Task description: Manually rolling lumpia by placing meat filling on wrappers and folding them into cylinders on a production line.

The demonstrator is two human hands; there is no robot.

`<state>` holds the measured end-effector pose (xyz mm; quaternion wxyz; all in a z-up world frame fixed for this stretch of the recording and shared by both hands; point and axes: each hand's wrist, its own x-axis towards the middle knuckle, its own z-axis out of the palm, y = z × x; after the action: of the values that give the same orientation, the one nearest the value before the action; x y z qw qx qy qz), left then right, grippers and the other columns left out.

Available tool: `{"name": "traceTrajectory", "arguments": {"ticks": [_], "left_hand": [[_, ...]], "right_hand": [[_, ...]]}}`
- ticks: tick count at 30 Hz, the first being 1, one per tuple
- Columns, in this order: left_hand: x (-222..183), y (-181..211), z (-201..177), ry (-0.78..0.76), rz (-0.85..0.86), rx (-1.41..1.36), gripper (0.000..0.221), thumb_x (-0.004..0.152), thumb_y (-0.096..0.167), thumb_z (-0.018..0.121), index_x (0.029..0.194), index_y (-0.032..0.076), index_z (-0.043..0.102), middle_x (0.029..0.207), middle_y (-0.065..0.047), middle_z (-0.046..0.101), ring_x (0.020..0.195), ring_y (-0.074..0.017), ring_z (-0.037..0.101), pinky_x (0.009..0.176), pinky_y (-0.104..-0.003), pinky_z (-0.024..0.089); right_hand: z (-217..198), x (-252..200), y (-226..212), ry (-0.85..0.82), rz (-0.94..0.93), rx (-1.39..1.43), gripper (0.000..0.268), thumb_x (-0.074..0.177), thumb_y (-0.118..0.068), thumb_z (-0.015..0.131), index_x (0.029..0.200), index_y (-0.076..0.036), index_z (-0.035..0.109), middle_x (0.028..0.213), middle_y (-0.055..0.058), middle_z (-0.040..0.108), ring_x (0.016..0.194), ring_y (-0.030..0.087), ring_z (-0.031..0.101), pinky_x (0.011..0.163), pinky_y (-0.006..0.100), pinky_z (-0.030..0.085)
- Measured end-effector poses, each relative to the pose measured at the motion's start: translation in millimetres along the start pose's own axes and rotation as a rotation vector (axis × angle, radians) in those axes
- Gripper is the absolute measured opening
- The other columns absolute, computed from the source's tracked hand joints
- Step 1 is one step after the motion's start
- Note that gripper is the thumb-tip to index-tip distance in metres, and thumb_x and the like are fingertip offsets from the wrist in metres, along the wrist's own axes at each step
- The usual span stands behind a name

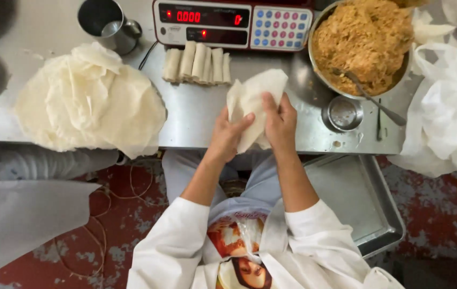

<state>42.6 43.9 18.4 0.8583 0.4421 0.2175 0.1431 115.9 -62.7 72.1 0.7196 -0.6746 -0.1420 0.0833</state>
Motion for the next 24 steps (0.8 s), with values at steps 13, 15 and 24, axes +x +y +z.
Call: {"name": "traceTrajectory", "arguments": {"ticks": [13,15,24], "left_hand": [[-31,140,-112,0.369,0.636,1.099,0.019,0.109,0.017,0.074,0.127,0.015,0.080,0.105,-0.013,0.080,0.094,-0.0275,0.076,0.086,-0.041,0.059],[-35,163,-131,0.504,0.869,1.292,0.018,0.110,0.007,0.077,0.127,0.012,0.081,0.107,-0.011,0.080,0.097,-0.0277,0.077,0.086,-0.039,0.058],[-54,100,-17,-0.096,0.203,0.779,0.055,0.077,0.032,0.097,0.120,0.005,0.077,0.110,-0.018,0.081,0.110,-0.0339,0.076,0.099,-0.049,0.053]], "right_hand": [[-45,26,20,0.182,0.052,0.272,0.021,0.102,-0.012,0.077,0.122,-0.007,0.075,0.097,0.008,0.079,0.086,0.014,0.078,0.085,0.036,0.068],[-54,36,29,0.186,0.030,0.260,0.022,0.101,-0.011,0.078,0.122,-0.006,0.074,0.098,0.008,0.078,0.087,0.013,0.076,0.085,0.035,0.068],[-27,-11,-27,-0.511,0.095,0.047,0.026,0.084,0.004,0.087,0.106,-0.002,0.074,0.083,0.007,0.075,0.086,0.014,0.072,0.078,0.035,0.062]]}}
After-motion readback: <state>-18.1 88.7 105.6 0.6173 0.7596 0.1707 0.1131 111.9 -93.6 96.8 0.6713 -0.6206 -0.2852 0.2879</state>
